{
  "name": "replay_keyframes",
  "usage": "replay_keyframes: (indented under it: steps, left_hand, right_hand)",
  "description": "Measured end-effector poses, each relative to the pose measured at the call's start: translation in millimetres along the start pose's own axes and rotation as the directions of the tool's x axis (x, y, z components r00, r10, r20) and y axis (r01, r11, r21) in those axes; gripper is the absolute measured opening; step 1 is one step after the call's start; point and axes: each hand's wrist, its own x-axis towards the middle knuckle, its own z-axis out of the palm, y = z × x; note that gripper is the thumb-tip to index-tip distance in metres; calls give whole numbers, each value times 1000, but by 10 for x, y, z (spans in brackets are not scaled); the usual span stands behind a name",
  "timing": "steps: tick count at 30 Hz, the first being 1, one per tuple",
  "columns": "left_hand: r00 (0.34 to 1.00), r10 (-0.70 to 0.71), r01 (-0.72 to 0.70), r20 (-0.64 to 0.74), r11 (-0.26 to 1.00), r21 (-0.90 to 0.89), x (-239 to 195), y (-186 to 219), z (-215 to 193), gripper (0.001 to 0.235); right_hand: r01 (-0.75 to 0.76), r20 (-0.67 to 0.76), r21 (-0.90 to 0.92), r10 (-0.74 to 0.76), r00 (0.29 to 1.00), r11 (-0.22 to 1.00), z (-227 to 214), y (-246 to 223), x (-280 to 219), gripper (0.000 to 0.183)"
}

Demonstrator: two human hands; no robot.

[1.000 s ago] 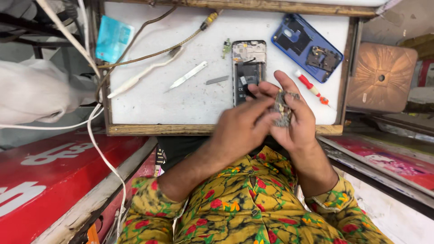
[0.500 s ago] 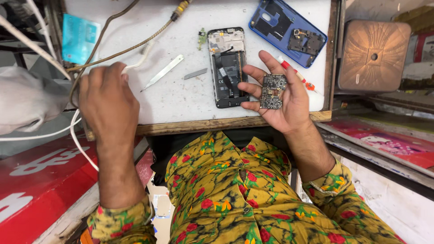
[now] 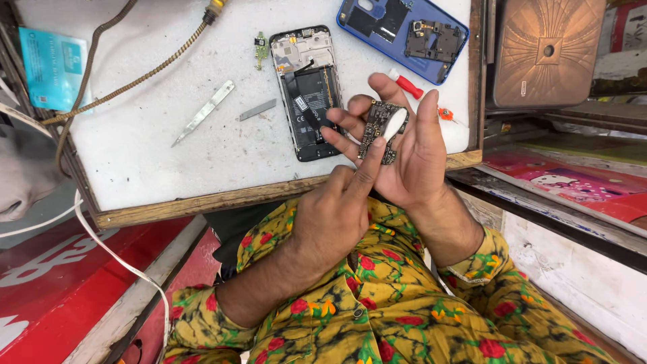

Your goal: The person cleans a small circuit board with a cotton swab and then uses fingers to adjust or connect a tiny component on the board. The work is performed over a disassembled mobile phone on a cluttered workbench.

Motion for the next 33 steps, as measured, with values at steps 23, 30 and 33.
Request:
replay_keyframes:
  steps: [23,30,33]
  left_hand:
    - [997,-83,81,3,975,207,-44,52,194,72]
    - [993,-69,89,-96,971,222,4,73,133,70]
    - [997,-59,47,45,971,234,15,60,129,71]
  right_hand:
    - [90,-7,-132,-92,996,987,-66,153,114,64]
    - [93,3,-125,-93,996,988,-75,175,101,64]
    - [147,52,-172,-140,989,974,-52,118,150,64]
